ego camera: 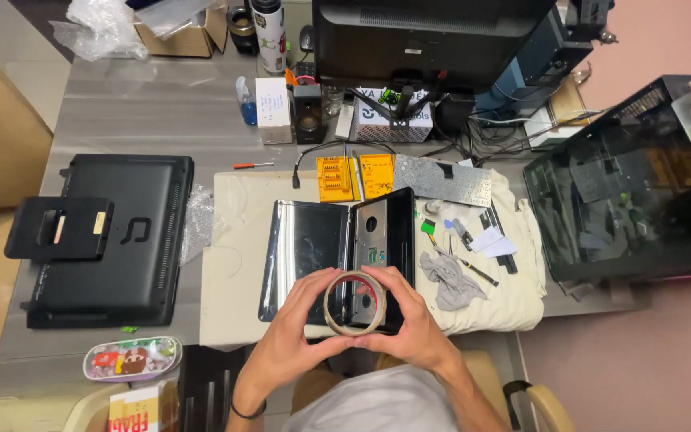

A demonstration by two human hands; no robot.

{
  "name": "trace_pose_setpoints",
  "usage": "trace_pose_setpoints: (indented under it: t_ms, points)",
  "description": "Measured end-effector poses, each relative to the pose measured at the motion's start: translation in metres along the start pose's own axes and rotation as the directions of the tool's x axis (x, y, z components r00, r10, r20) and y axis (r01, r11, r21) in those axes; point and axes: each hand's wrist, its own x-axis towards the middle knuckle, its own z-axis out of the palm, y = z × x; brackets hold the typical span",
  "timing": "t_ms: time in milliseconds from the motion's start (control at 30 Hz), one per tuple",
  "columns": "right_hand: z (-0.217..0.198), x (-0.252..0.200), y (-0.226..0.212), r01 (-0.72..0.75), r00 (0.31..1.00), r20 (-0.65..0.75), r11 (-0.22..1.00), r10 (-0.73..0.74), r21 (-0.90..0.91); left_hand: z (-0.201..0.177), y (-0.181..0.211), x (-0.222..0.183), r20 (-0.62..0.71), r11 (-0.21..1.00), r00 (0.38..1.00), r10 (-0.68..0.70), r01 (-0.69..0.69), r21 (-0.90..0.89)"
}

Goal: Preparing and attaching a protective cover to a laptop screen using adhesive tape and a small tool.

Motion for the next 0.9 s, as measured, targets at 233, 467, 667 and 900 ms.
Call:
trace_pose_setpoints:
  t_ms: [233, 467, 667, 900]
  points:
    - [-0.045, -0.004, 0.068, 0.146, 0.982, 0.109, 0.987, -0.152, 0.063, 0.073, -0.038, 0.014, -0.119, 0.996, 0.992, 0.052, -0.043, 0.072]
    - [-0.063, -0.024, 0.174, 0.464, 0.877, 0.139, 0.886, -0.460, 0.006, 0.153, -0.104, 0.016, -0.230, 0.962, 0.941, 0.247, -0.209, 0.175]
    - [-0.070, -0.066, 0.247, 0.680, 0.726, 0.188, 0.732, -0.661, -0.052, 0.226, -0.142, -0.014, -0.246, 0.884, 0.892, 0.378, -0.270, 0.382]
    - [-0.073, -0.131, 0.260, 0.676, 0.724, 0.225, 0.736, -0.652, -0.040, 0.299, -0.139, -0.059, -0.337, 0.890, 0.881, 0.331, -0.173, 0.423]
